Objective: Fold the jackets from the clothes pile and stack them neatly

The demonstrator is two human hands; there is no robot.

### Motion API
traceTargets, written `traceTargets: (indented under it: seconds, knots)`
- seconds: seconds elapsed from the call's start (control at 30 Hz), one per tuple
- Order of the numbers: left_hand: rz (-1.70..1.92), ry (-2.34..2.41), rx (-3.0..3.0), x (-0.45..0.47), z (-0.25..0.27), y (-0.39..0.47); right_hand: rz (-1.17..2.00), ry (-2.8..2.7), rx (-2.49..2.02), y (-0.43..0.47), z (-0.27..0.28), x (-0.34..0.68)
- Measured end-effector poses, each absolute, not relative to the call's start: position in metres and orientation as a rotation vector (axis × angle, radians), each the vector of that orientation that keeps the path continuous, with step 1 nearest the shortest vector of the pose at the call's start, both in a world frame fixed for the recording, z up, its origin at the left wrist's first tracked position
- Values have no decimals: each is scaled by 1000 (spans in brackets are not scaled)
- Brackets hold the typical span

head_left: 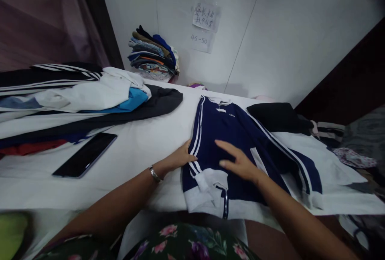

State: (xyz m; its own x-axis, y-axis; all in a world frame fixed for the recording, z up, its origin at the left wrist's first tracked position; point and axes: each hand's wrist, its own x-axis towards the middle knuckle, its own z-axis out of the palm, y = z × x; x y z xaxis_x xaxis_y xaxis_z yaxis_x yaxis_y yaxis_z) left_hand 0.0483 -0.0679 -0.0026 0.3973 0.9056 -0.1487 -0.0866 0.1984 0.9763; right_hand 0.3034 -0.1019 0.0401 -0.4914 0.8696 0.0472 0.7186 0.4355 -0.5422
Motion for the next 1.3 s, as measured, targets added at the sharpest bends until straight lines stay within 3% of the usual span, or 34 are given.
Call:
traceTargets:
  seconds: [0.13,0.33,0.5,0.7,0.87,1.03,1.17,1.3]
  knots:
    - [864,908,1181,48,-4,-68,680,-2694,-1148,-157,47,283]
    - [801,908,1255,44,0,-68,513,-2621,-1164,-163,41,264]
    - [780,992,1484,39,-4,-65,694,-2587,-1064,-170,30,258]
    - [577,1454,1939,37,3,-70,949,-2509,-992,-178,38,273]
    - [776,1282,2489,42,2,-75,416,-2184,-1190,-148,43,329]
    - [450,1000,2731,46,-21,-73,-195,-1827,-1912,-109,36,436]
    - [379,1025,2733,46,-32,-69,-341,-1688,-2482,-112,36,488]
    - [378,1044,2758,46,-37,-66,-456,-1572,-2731,-122,39,499]
